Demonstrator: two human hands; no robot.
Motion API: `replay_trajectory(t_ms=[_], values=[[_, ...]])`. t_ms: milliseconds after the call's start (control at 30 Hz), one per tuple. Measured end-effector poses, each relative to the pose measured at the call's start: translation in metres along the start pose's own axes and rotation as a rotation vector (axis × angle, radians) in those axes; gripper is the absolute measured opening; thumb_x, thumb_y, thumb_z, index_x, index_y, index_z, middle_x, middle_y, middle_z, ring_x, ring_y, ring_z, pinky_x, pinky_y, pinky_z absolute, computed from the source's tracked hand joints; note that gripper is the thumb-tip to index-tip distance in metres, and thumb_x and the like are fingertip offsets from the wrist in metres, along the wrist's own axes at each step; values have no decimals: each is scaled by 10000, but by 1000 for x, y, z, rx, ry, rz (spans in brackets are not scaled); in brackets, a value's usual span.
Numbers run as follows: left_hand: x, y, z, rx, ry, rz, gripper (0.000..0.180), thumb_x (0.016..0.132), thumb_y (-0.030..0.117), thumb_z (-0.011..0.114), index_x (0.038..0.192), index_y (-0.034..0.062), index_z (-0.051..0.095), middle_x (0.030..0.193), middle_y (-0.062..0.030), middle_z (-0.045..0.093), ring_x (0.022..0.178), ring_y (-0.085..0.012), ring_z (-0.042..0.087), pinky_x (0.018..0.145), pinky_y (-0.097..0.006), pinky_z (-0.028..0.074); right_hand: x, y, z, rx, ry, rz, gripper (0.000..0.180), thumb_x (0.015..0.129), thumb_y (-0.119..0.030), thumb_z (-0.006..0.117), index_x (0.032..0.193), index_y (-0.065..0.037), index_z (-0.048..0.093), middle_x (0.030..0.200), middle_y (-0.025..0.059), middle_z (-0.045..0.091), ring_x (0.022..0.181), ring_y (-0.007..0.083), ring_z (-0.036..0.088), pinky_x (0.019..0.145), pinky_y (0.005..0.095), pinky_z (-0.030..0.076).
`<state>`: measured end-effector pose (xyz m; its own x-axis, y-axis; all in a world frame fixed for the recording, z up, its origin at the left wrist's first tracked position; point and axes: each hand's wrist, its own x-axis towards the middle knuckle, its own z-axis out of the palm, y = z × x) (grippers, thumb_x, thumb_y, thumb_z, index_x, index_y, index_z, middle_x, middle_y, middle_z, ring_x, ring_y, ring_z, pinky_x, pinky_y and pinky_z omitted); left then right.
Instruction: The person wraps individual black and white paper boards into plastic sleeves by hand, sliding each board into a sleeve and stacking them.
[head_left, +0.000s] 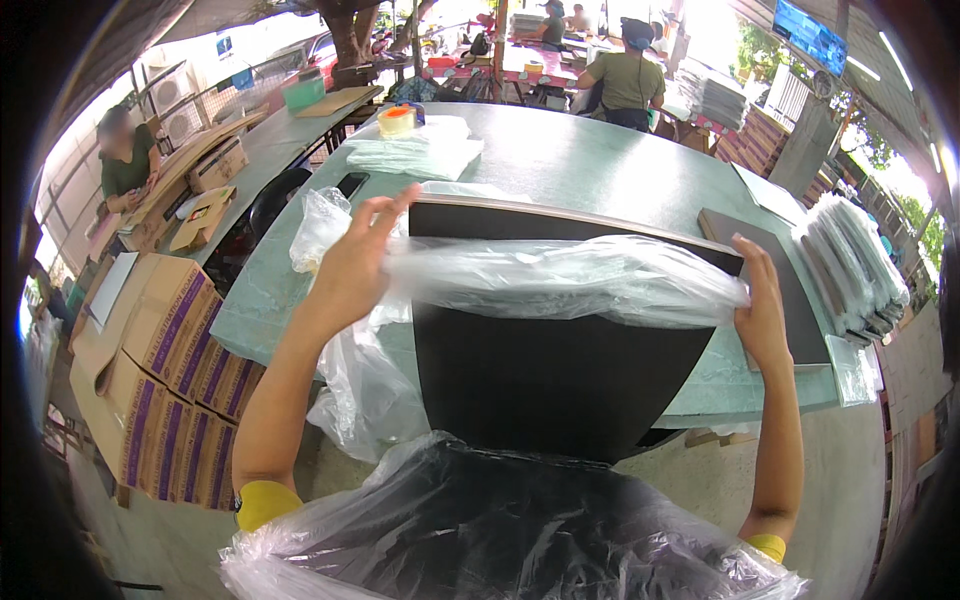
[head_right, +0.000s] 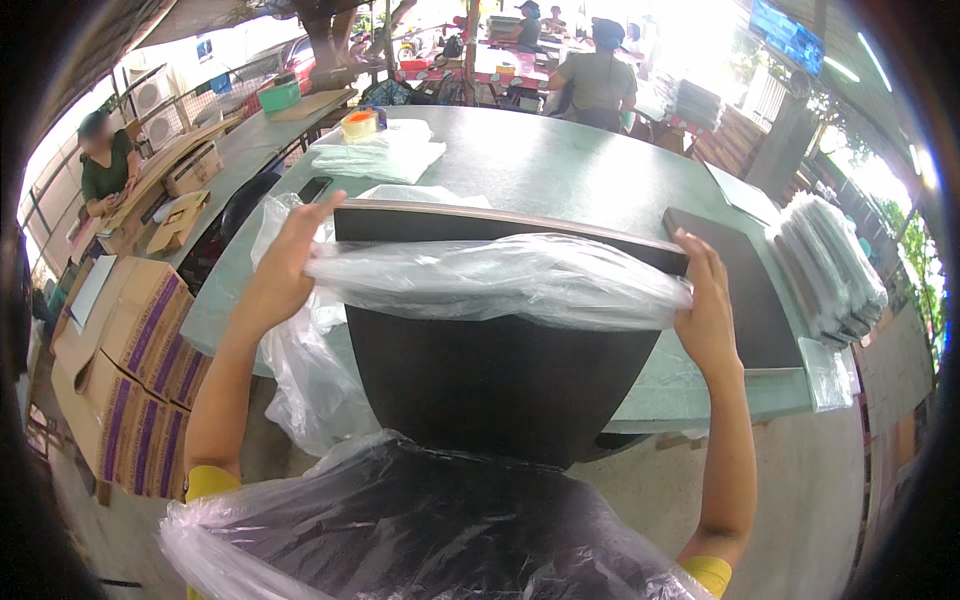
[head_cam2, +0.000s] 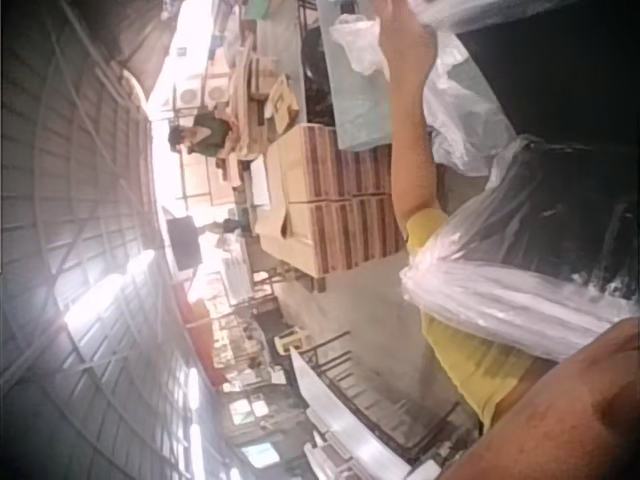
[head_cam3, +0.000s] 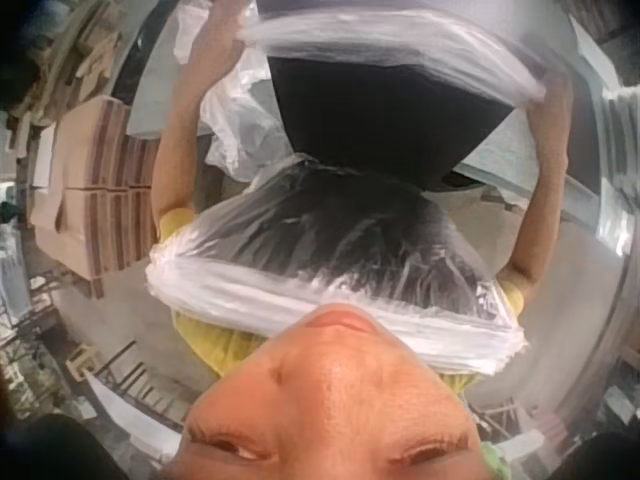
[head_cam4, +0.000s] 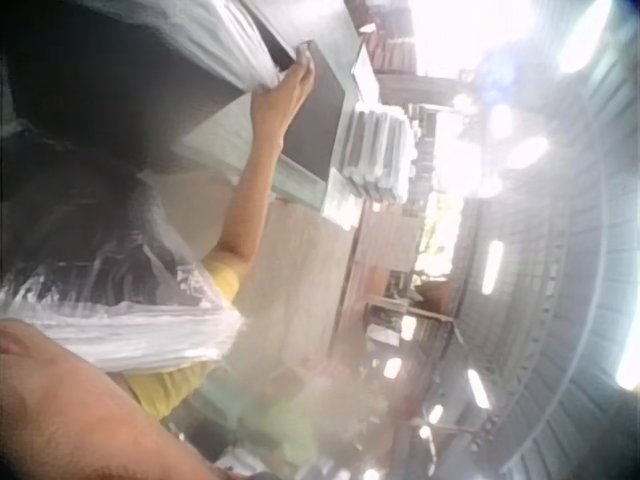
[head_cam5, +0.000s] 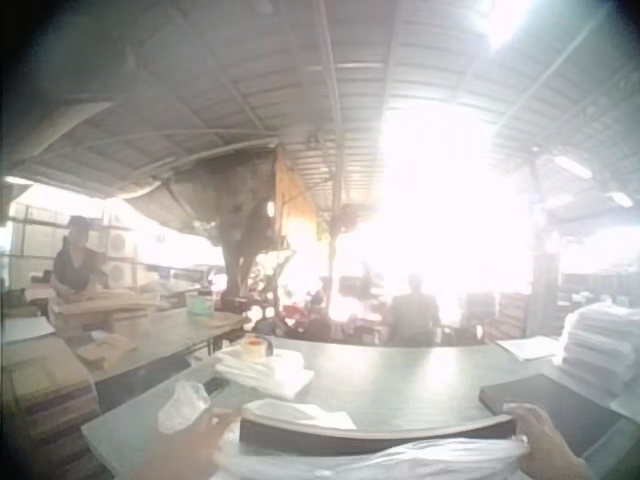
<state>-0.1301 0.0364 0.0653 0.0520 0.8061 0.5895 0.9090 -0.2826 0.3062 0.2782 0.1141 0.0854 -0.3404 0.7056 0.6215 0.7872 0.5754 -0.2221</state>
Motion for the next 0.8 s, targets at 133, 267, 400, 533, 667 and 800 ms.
replay_trajectory(t_ms=[133,267,400,533,667,800], values=[[-13,24,-13,100,-21,-65,718,604,-141,437,1257,153,379,1111,-104,414,805,-248,499,714,-310,426,-20,-5,-10,-83,-36,-10,715,554,179,368,1221,-76,416,1247,117,371,1154,284,345,940,325,315],[-37,40,-27,178,21,-28,553,668,-89,506,1171,140,489,1090,-96,445,782,-223,493,698,-293,432,-52,-11,-38,-61,54,9,558,626,155,417,1129,-62,524,1118,105,435,975,218,460,784,260,401],[-42,46,-39,7,133,-9,413,723,-40,547,1103,123,552,1044,-94,480,768,-211,490,682,-289,434,-63,-19,-74,57,94,-69,304,645,85,507,916,3,618,804,66,519,745,153,511,637,232,401],[-38,35,-46,-107,106,129,292,682,-31,582,949,81,612,925,-78,525,754,-188,530,675,-275,441,-79,-4,-90,486,74,125,122,597,47,600,696,-12,562,725,36,500,654,128,473,603,222,366],[-21,38,-49,-310,160,62,170,688,23,606,857,37,618,814,-67,571,744,-165,547,668,-250,427,-93,4,-100,817,70,130,234,561,-73,746,689,-16,559,617,40,535,573,121,494,484,226,352],[-30,1,-66,-665,-103,-100,353,585,113,686,901,-12,592,714,-76,586,632,-145,553,552,-215,424,-104,15,-92,1114,-38,213,327,567,-168,767,757,17,576,672,66,579,567,134,507,486,235,369]])
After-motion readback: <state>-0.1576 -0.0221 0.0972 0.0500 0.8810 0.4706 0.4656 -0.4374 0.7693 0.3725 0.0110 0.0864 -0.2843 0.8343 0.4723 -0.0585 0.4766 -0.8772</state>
